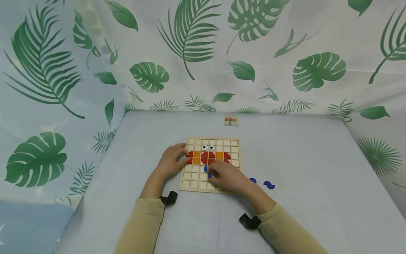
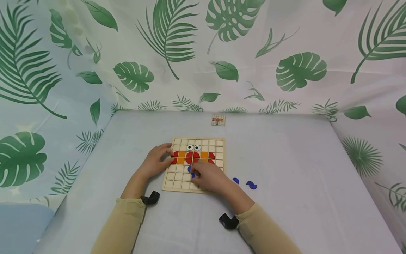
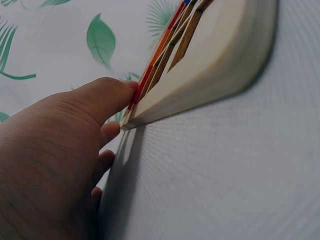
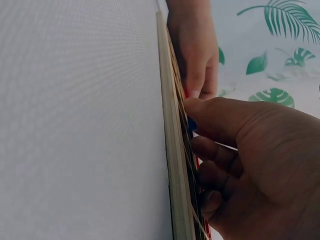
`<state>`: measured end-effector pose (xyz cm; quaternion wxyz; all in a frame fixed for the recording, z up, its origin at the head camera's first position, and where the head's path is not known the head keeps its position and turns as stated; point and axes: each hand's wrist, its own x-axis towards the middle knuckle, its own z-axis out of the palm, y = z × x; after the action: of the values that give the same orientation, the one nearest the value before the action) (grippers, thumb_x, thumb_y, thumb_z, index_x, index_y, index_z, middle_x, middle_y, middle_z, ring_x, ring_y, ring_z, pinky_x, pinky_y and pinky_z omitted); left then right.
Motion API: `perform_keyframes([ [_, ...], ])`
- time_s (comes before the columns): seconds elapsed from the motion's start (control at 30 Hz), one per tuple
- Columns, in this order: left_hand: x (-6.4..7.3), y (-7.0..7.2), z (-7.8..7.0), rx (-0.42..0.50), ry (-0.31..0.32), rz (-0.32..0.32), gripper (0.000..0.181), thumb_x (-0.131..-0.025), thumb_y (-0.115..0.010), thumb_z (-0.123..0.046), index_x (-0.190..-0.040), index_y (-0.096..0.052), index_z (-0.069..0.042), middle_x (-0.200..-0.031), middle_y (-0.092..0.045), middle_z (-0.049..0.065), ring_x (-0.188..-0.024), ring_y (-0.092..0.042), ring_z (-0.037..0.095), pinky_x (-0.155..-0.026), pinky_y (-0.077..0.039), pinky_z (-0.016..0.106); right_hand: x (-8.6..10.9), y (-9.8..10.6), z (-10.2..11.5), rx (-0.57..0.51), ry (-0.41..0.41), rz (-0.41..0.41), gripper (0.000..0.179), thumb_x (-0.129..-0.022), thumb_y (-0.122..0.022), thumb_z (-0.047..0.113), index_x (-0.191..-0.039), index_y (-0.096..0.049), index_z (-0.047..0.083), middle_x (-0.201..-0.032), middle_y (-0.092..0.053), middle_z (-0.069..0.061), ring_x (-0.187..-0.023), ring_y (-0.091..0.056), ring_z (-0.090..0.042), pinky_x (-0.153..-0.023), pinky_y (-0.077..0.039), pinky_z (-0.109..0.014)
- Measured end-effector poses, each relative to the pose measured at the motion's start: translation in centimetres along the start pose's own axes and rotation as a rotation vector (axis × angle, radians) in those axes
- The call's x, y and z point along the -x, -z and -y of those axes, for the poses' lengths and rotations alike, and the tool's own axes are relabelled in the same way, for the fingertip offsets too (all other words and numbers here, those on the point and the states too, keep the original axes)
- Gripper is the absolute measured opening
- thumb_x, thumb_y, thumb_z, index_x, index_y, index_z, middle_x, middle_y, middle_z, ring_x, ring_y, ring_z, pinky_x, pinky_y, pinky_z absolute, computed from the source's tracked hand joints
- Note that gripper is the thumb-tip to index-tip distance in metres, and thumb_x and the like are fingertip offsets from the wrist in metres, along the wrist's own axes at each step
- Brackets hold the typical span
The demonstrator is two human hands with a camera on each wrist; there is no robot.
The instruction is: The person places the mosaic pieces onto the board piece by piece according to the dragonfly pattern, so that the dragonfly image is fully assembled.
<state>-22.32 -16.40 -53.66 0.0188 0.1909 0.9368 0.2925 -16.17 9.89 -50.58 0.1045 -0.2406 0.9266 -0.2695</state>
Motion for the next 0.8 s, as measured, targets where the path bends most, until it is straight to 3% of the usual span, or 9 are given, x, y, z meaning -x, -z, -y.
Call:
perform_keyframes([
  [0.53, 0.01, 0.00, 0.12, -0.002, -0.013, -0.015, 0.013, -0.095, -0.066, -0.032, -0.098, -0.058, -0.023, -0.151, -0.047, 0.006, -0.144, -0.040, 0.029, -0.124, -0.019, 0.057, -0.10, -0.01, -0.03, -0.011, 0.000, 0.009, 0.020, -0.087, -0.075, 0.031, -0.103, -0.067, 0.022, -0.085, -0.057, 0.012, -0.077, -0.052, -0.008, -0.069, -0.047, -0.024],
  [0.8, -0.01, -0.06, 0.06, 0.011, 0.000, -0.004, 0.012, -0.095, -0.065, -0.033, -0.099, -0.058, -0.024, -0.153, -0.046, 0.005, -0.145, -0.038, 0.028, -0.125, -0.017, 0.055, -0.06, 0.15, -0.26, -0.025, 0.016, 0.001, 0.014, -0.090, -0.064, 0.014, -0.102, -0.067, 0.021, -0.089, -0.058, 0.010, -0.079, -0.053, -0.010, -0.071, -0.048, -0.026],
])
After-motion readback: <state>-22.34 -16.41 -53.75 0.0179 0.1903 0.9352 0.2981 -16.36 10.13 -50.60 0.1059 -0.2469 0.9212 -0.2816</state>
